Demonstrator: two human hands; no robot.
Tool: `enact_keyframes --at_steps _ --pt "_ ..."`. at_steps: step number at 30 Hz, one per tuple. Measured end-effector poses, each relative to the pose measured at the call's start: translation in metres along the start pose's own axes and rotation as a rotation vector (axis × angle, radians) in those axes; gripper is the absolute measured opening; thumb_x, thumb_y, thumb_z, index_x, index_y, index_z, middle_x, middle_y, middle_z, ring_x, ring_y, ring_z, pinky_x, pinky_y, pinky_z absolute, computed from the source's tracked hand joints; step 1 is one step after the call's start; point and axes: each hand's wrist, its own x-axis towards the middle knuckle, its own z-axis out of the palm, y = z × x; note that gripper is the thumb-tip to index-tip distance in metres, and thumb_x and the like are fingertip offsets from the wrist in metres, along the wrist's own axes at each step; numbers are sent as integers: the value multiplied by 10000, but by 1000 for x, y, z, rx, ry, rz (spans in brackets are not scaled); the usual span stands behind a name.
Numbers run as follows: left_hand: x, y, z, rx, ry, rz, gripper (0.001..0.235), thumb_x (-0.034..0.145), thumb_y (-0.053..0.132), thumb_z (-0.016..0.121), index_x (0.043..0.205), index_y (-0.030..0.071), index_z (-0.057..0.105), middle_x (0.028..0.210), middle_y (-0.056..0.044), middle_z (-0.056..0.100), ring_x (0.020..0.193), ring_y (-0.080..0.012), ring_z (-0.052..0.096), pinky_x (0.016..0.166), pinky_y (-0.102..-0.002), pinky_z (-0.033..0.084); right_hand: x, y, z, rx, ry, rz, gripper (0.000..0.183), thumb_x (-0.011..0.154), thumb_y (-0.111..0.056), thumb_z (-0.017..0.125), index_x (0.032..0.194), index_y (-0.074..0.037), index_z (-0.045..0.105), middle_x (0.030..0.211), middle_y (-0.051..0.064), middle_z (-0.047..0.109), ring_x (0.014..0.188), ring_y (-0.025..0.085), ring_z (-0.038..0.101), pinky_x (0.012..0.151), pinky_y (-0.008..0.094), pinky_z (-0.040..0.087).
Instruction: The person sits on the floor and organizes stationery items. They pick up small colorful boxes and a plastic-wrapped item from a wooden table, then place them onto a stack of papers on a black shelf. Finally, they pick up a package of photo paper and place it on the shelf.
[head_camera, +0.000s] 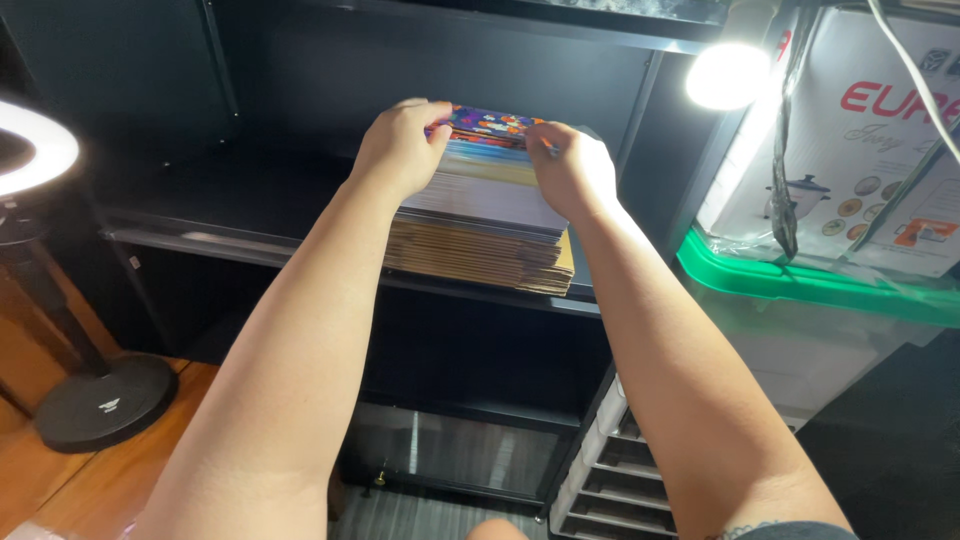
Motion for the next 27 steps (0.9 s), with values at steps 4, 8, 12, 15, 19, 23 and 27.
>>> enact_keyframes --at_steps 4,8,12,15,19,23,27 --pt "-26 20 -34 -15 -78 -87 530 1023 255 609 1533 160 500 1637 -177 341 1459 -326 425 1111 -492 432 -9 -1 -1 15 110 -210 224 1004 -322 597 1159 -249 742 1209 -34 724 1322 379 527 1123 492 394" --pt "-71 11 -59 29 114 194 517 964 147 731 1449 53 581 1547 -286 421 1400 -434 481 1067 -540 472 -40 -23 -1 56 384 -469 178 973 -240 716 1147 -249 751 1291 101 685 1382 430 442 1031 578 429" --pt "-142 23 -96 -92 74 40 468 993 197 680 1433 72 582 1597 -220 393 1470 -373 418 1105 -514 439 -82 -62 10 234 398 -745 97 1000 -138 732 1091 -121 759 1270 117 626 1335 404 487 1155 590 380" --pt "-210 -6 -90 -107 201 30 458 915 110 773 1350 71 636 1514 -215 492 1436 -345 483 1181 -430 402 -121 -89 32 344 265 -802 123 1001 -171 698 1110 -131 740 1241 125 655 1310 431 544 1087 589 436" --pt "-317 -36 -84 -134 189 -139 460 865 136 782 1305 78 657 1487 -200 529 1429 -316 507 1213 -399 358 -166 -104 76 467 137 -836 111 985 -143 687 1084 -132 736 1240 116 661 1278 414 558 1114 562 450" --pt "-420 -69 -91 -83 57 -632 479 849 234 762 1312 141 683 1556 -96 499 1348 -236 585 1122 -364 458 -214 -103 125 617 -89 -744 96 964 -100 700 1043 -125 749 1176 96 679 1152 317 653 986 437 519" --pt "-517 -117 -94 188 43 -815 451 842 243 728 1288 181 709 1554 -77 520 1393 -309 520 1135 -484 438 -272 -96 182 774 -321 -485 131 919 -59 716 1011 -130 776 1076 52 713 1001 181 717 825 270 561"
